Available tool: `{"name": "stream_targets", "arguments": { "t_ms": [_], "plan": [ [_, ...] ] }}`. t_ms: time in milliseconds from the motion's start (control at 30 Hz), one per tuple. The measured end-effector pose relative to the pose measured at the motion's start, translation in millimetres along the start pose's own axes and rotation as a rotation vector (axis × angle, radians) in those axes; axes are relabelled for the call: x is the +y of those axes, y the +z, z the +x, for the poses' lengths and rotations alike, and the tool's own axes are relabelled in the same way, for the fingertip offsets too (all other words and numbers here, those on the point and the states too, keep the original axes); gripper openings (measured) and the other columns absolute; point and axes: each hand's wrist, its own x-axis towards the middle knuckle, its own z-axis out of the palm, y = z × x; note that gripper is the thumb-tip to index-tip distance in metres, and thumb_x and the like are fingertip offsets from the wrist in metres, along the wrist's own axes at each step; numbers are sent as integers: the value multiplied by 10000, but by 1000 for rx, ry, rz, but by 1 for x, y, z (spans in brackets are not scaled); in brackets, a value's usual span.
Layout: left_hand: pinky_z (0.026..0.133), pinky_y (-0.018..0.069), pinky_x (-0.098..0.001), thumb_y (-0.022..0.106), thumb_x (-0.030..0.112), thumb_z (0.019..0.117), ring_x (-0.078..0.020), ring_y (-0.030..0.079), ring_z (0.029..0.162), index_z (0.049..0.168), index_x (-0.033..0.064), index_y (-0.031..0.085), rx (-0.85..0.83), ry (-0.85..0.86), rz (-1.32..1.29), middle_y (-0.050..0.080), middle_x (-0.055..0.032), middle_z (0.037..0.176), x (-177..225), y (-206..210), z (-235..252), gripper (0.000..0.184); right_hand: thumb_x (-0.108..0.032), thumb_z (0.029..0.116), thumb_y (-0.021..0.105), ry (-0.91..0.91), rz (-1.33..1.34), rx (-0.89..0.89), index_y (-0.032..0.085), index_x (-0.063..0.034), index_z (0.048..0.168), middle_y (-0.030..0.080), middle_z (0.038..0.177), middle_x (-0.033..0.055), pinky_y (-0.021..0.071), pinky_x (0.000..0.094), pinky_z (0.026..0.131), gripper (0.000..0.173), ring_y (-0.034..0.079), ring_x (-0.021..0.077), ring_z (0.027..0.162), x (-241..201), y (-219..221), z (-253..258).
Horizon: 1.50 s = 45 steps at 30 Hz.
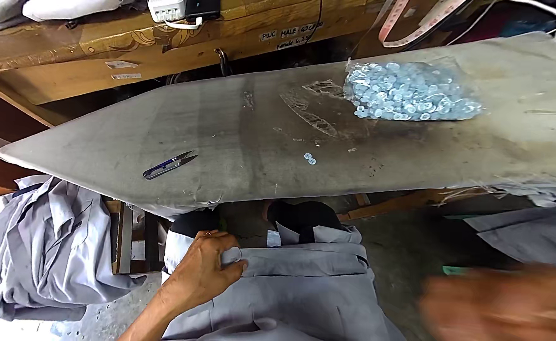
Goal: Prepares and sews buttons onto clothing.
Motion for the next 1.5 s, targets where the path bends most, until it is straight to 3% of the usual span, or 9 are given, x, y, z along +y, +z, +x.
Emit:
{"name": "stream_targets", "arguments": {
  "t_ms": [100, 233, 867, 1033, 1133, 1200, 1300, 1367, 1500],
  "plan": [
    [836, 517, -301, 727, 331, 902, -45, 637, 855, 906, 129, 749, 35, -27, -127, 697, 46, 864, 3, -1, -3, 203, -160, 1023, 611, 131, -136, -227, 722, -127, 1074, 727, 827, -27, 570, 184, 557, 127, 660, 17, 637, 53, 71, 24],
    [840, 491, -279, 735, 309, 881, -13, 615, 842, 860, 159, 744, 76, -13, -147, 674, 86, 829, 3, 0, -9, 152, -165, 1019, 616, 226, -255, -267, 728, -77, 1032, 681, 718, -25, 493, 147, 486, 143, 588, -8, 546, 112, 100, 23],
    [944, 457, -305, 714, 296, 893, -11, 606, 861, 851, 169, 740, 149, 59, -93, 652, 100, 804, 0, 3, -13, 136, -153, 946, 616, 277, -381, -175, 732, -110, 1007, 628, 656, -63, 461, 144, 476, 137, 552, -26, 524, 116, 107, 26],
    [934, 431, -323, 687, 289, 899, -57, 604, 835, 845, 162, 726, 274, 153, 100, 655, 64, 788, 8, 12, -18, 144, -160, 966, 689, 291, -344, -84, 520, -99, 1039, 697, 757, -38, 603, 229, 524, 194, 692, 59, 589, 111, 122, 30],
    [932, 450, -348, 646, 263, 923, -122, 613, 875, 866, 164, 729, 365, 259, 268, 651, 27, 805, 6, 18, -22, 141, -231, 1009, 649, 224, -423, -193, 515, -102, 1120, 734, 858, -29, 611, 235, 532, 217, 707, 60, 625, 97, 113, 36],
    [997, 442, -361, 619, 259, 967, -146, 617, 951, 900, 174, 722, 430, 334, 353, 651, 13, 850, 3, 22, -27, 149, -330, 1028, 611, 96, -641, -202, 582, -117, 1139, 673, 763, -42, 534, 206, 461, 242, 617, 24, 543, 78, 96, 44],
    [1070, 405, -378, 602, 259, 995, -154, 606, 992, 938, 187, 707, 490, 417, 407, 630, 11, 873, 0, 29, -34, 139, -401, 1046, 553, -33, -843, -249, 709, -165, 1069, 649, 801, -59, 460, 157, 555, 284, 555, -6, 643, 66, 76, 64],
    [1090, 389, -378, 608, 248, 993, -149, 599, 998, 945, 190, 697, 509, 446, 418, 620, 15, 883, -1, 31, -36, 116, -406, 1042, 546, 29, -780, -439, 736, -186, 1042, 655, 875, -54, 492, 170, 645, 290, 589, 0, 742, 77, 72, 77],
    [1099, 378, -378, 610, 235, 989, -152, 590, 1017, 948, 195, 686, 518, 452, 436, 616, 17, 907, 0, 31, -36, 96, -280, 1005, 629, 314, -462, -722, 747, -99, 1021, 675, 921, 0, 484, 177, 684, 217, 601, 16, 795, 104, 85, 97]
  ]
}}
